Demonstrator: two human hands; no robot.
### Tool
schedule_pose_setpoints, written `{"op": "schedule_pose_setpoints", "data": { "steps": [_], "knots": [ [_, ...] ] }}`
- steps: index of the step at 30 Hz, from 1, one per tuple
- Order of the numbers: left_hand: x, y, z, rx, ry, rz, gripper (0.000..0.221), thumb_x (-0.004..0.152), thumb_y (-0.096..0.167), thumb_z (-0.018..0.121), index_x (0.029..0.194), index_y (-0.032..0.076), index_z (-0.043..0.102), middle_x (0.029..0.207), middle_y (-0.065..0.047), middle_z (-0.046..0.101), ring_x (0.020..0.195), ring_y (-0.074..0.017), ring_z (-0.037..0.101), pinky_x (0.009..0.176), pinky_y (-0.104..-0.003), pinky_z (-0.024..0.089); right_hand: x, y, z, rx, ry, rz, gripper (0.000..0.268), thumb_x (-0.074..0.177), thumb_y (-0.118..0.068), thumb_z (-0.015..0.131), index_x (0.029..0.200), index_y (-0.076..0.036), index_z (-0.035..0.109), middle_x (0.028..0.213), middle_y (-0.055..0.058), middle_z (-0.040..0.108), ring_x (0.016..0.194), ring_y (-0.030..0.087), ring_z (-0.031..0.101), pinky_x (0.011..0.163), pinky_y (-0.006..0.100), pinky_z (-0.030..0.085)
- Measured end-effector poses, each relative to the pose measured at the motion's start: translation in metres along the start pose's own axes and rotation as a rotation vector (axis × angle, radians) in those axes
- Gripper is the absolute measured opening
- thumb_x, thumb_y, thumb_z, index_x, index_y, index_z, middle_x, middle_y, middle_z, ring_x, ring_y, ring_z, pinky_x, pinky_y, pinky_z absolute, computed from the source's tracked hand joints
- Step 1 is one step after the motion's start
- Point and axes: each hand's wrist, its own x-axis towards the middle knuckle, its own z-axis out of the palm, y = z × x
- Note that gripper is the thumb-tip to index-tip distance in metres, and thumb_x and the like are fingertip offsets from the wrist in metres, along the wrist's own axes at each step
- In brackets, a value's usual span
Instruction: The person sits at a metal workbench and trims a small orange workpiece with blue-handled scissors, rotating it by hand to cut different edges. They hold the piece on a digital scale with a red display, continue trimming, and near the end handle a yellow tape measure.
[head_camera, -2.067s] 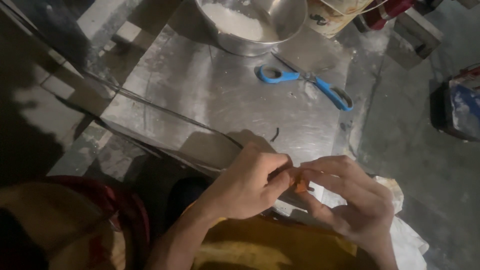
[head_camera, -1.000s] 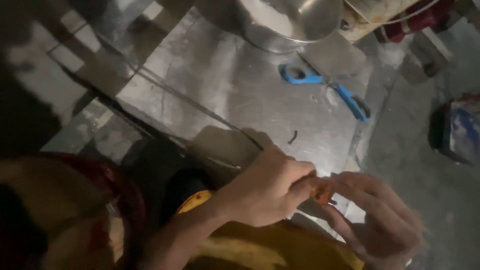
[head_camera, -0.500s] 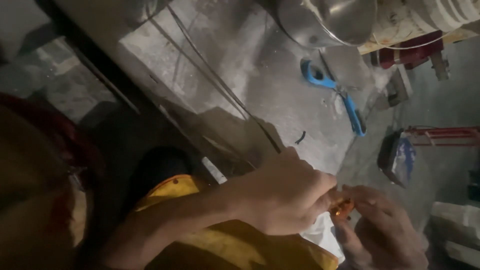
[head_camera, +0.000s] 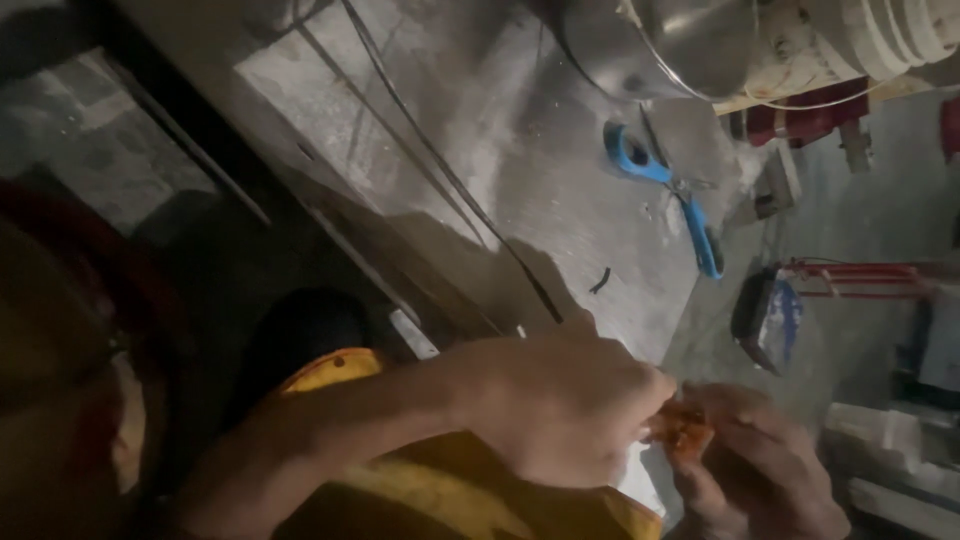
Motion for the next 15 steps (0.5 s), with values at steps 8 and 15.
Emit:
{"op": "schedule_pose_setpoints", "data": {
  "steps": [8,15],
  "knots": [
    [-0.012,0.034,-0.015,0.077,-0.047,-0.087,0.03,0.092,0.021,0.057,0.088,-0.006,0.069,0.093,-0.027,0.075,0.091,-0.0378,0.074,0.104,-0.058,0.041,-0.004,0.035,-0.035,-0.164,-0.183,-0.136,0.044,0.093,-0.019,0.078,0.125,-0.005,0.052,0.131,0.022,0.062,0.116,0.028,0.071,0.096,0.034,0.062],
    [-0.006,0.029,-0.007,0.082,-0.049,-0.037,0.032,0.094,0.023,0.054,0.08,0.001,0.074,0.093,-0.016,0.074,0.098,-0.0318,0.075,0.116,-0.074,0.021,-0.006,0.079,-0.051,-0.185,-0.213,-0.323,0.042,0.081,-0.031,0.08,0.109,-0.007,0.06,0.113,0.014,0.068,0.095,0.022,0.074,0.073,0.029,0.062]
  ]
}}
